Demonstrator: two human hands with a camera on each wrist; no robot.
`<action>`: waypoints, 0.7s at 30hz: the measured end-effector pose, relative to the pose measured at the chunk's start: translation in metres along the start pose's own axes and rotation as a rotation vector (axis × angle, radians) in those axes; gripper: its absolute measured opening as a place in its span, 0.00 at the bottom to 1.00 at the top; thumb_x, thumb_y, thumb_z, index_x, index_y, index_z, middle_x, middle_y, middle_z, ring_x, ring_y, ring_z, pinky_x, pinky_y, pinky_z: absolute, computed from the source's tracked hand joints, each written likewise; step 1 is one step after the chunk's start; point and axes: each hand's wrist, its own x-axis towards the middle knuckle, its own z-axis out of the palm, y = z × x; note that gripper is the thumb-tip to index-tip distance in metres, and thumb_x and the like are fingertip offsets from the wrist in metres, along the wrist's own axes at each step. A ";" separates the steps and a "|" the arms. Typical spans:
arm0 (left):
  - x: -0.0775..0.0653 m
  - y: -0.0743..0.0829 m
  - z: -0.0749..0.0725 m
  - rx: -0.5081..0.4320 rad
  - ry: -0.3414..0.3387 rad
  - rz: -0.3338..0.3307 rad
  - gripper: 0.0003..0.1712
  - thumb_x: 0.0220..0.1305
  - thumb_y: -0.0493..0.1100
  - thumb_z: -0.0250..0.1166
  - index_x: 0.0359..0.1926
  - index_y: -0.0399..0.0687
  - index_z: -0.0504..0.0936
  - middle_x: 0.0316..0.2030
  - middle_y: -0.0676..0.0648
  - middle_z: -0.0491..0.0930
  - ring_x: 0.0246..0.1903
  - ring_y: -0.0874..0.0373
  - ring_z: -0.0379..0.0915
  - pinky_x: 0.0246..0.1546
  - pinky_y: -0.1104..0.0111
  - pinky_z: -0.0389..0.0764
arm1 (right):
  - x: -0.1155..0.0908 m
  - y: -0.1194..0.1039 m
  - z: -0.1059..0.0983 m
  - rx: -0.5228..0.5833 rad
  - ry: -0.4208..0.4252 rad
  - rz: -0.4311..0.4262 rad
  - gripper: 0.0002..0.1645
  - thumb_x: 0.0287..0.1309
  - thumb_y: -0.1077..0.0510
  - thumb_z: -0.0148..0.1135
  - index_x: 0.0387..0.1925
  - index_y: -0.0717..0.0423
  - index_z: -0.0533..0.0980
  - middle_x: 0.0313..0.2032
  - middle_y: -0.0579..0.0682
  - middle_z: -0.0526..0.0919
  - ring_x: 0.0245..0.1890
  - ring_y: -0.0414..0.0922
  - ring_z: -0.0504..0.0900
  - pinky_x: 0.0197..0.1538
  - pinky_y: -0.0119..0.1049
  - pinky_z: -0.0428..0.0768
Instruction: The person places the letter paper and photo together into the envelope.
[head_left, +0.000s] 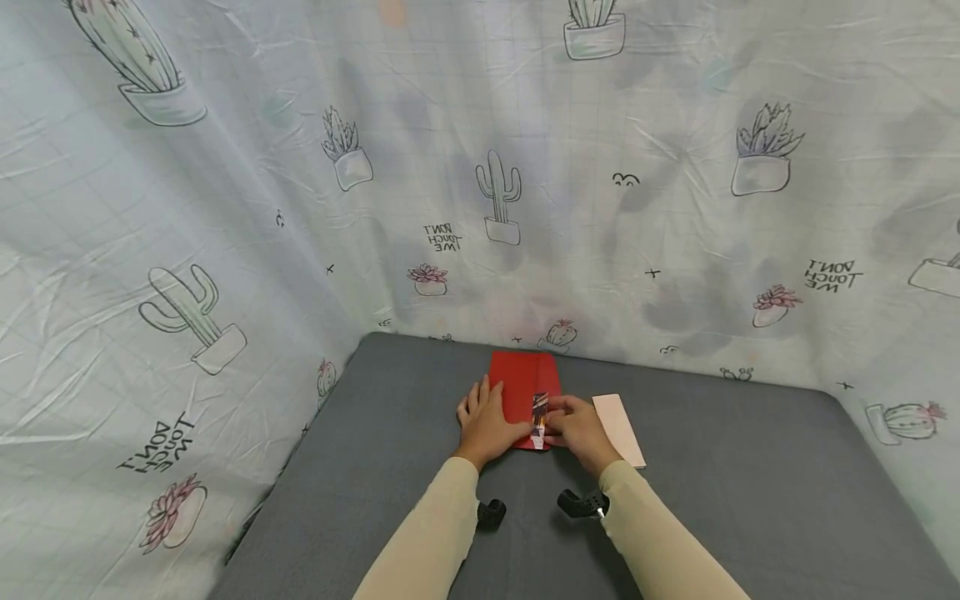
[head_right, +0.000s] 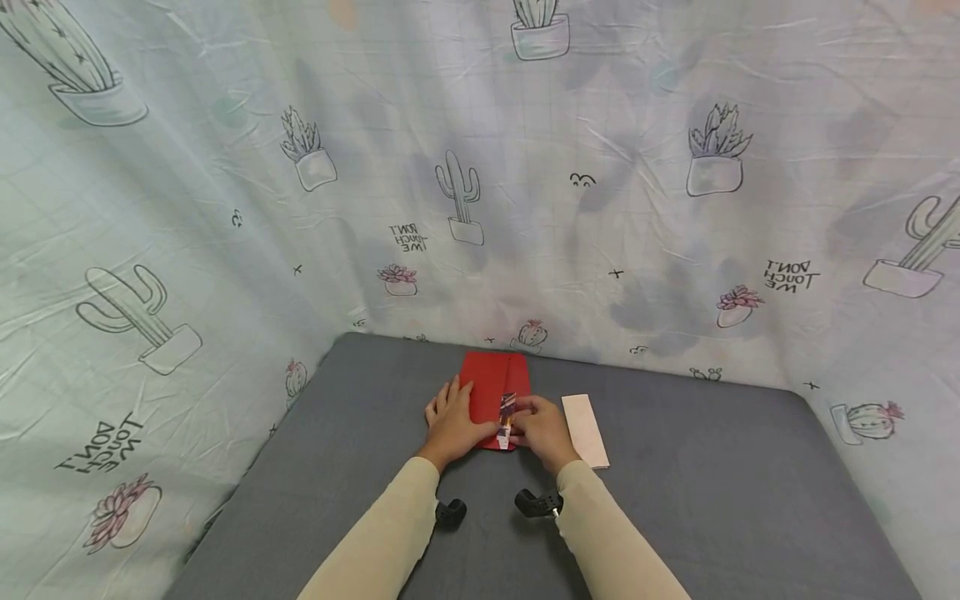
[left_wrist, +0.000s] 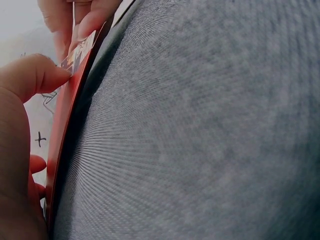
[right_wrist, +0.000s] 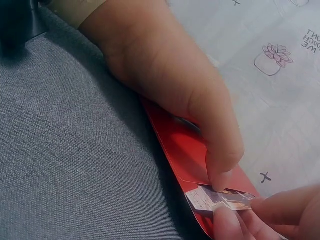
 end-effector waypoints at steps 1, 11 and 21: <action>0.000 0.000 0.000 0.004 0.001 0.002 0.59 0.61 0.65 0.71 0.84 0.42 0.63 0.85 0.35 0.49 0.81 0.35 0.42 0.75 0.34 0.42 | 0.000 0.000 0.000 0.001 0.000 0.000 0.23 0.73 0.73 0.57 0.67 0.72 0.76 0.48 0.64 0.83 0.43 0.53 0.87 0.44 0.45 0.90; 0.000 -0.002 0.002 0.005 -0.009 0.004 0.58 0.61 0.65 0.69 0.84 0.42 0.62 0.85 0.36 0.48 0.82 0.35 0.41 0.75 0.35 0.42 | -0.002 0.005 0.002 0.030 -0.010 -0.016 0.25 0.72 0.72 0.57 0.68 0.73 0.75 0.48 0.65 0.83 0.43 0.54 0.87 0.45 0.46 0.90; -0.001 0.000 0.000 0.021 -0.014 0.006 0.59 0.63 0.68 0.69 0.85 0.42 0.62 0.85 0.36 0.48 0.82 0.35 0.41 0.75 0.35 0.42 | -0.001 0.009 0.005 0.046 -0.010 -0.004 0.25 0.72 0.70 0.59 0.67 0.73 0.75 0.49 0.64 0.84 0.44 0.54 0.88 0.44 0.44 0.90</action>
